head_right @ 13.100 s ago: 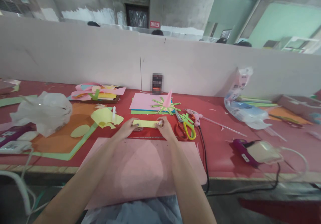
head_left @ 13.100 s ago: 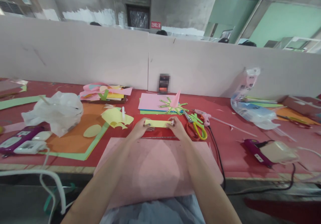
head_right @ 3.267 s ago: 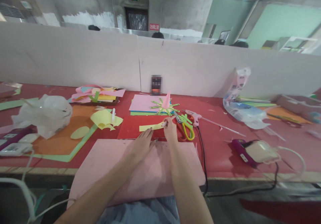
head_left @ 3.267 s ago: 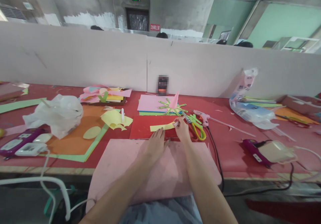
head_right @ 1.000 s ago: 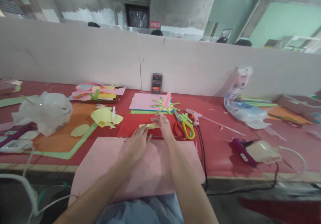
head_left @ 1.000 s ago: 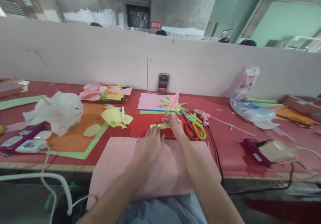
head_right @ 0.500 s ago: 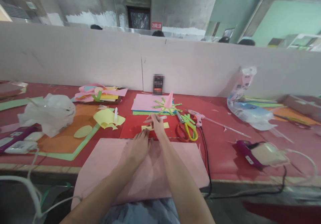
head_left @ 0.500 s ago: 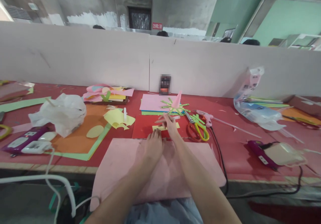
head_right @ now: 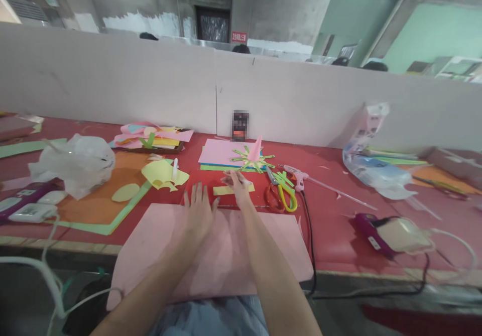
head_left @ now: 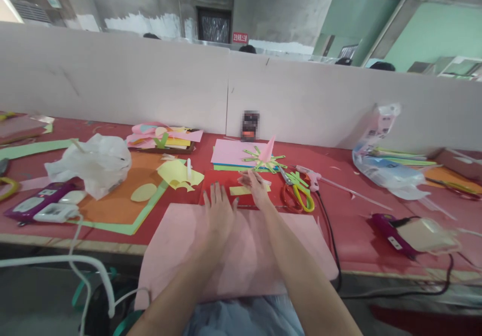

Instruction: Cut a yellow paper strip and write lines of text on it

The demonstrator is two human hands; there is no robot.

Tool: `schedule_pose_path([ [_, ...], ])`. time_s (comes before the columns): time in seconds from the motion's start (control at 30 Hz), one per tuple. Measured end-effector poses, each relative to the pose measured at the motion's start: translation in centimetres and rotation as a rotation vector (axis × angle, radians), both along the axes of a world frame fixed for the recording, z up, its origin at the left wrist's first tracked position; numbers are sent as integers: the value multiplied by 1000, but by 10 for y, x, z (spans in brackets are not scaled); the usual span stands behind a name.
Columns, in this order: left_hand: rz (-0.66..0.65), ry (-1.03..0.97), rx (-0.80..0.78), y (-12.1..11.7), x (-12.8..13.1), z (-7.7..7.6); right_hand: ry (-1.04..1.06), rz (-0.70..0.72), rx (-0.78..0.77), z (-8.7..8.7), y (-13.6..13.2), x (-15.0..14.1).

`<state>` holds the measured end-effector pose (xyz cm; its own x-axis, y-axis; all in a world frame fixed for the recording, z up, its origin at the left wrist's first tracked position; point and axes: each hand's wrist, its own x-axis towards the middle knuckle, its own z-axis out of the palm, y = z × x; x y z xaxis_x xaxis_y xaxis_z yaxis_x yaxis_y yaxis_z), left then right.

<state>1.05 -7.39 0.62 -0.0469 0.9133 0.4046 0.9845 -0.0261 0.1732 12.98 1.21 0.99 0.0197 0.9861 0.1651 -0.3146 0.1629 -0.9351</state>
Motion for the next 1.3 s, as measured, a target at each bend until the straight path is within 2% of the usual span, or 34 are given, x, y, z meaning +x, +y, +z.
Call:
schedule_pose_path([
  [0.13,-405,22,-30,-3,9,2,-22,-9,17,-1,0,0],
  [0.2,-495,27,-94,-6,15,0,-61,-7,11,2,-2,0],
  [0.27,-483,18,-131,-7,18,-3,-118,5,17,6,-5,-1],
  [0.5,-281,-21,-123,-11,17,-7,-299,1,39,10,-8,-2],
  [0.63,-285,-18,-128,-13,16,-5,-268,12,42,11,-9,-1],
  [0.8,-291,-20,-127,-12,16,-6,-278,102,52,12,-14,-1],
  [1.0,-287,-31,-118,-11,15,-9,-304,-4,-18,4,-1,-11],
  [1.13,-295,-27,-127,-11,14,-9,-224,-182,-151,-1,5,-21],
  [1.2,-284,-33,-113,-11,14,-8,-206,-217,-119,-1,3,-21],
  [1.3,-275,-34,-101,-12,14,-7,-226,-169,-9,1,-4,-18],
])
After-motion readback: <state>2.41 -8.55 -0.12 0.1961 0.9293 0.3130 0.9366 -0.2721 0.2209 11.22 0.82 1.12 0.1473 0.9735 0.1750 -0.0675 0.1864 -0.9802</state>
